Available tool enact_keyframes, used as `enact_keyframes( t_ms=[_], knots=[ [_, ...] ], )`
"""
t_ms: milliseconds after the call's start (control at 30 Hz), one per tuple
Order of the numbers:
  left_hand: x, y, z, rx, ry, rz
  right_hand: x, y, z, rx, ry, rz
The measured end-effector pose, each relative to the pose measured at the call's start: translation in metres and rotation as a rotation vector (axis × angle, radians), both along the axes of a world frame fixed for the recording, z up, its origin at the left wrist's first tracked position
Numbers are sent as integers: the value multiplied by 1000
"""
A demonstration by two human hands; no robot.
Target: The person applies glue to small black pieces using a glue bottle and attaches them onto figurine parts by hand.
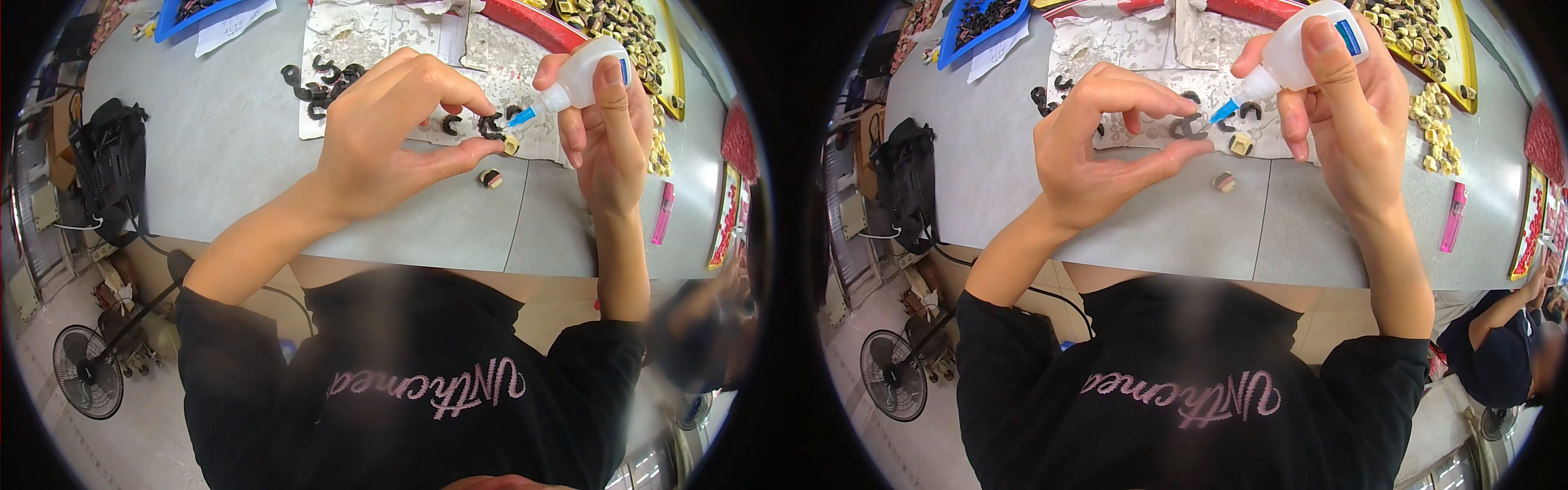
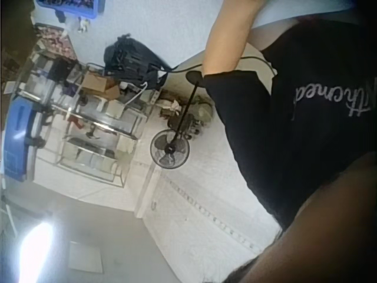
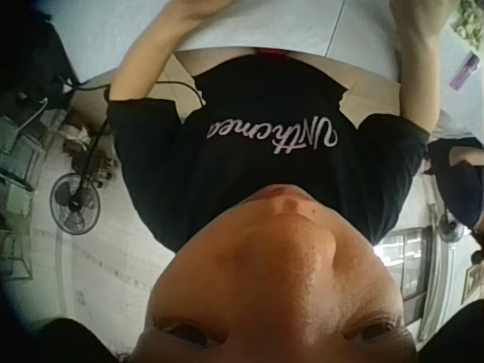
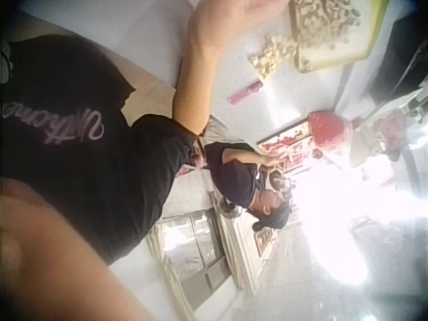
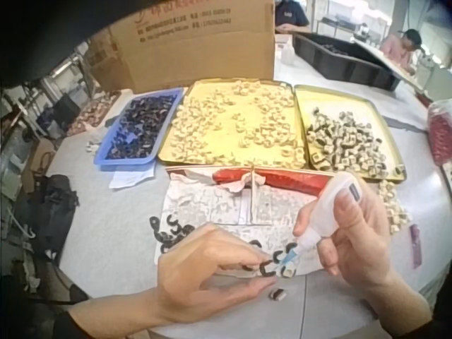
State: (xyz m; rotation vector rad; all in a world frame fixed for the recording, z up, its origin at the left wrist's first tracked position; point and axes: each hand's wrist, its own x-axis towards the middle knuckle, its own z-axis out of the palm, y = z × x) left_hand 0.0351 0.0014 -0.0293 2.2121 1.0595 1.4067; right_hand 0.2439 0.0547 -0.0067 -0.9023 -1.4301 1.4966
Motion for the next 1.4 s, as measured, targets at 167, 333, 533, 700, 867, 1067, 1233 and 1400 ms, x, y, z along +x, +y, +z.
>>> enact_keyframes(
  t_ms=[167, 333, 533, 700, 867, 1067, 1233, 1400],
  knots=[
    [0, 0, 1, 5, 9, -5, 2, -1, 2, 5, -17, -15],
    [-1, 0, 0, 8, 2, 3, 2, 0, 2, 1, -8, -24],
    [-2, 0, 0, 16, 6, 5, 5, 2, 0, 28, 9, -14],
    [-2, 1, 0, 27, 7, 2, 7, 3, -1, 36, 22, -13],
    [-1, 1, 0, 24, -7, -1, 8, 4, -1, 31, 53, -1],
    [0, 0, 2, 12, -19, -17, 1, 1, 0, 45, 20, -3],
    [2, 1, 0, 9, -37, -27, -1, -2, 2, 8, -16, -44],
    [2, 1, 1, 5, -36, -31, 0, -1, 2, 29, -25, -29]
  ],
)
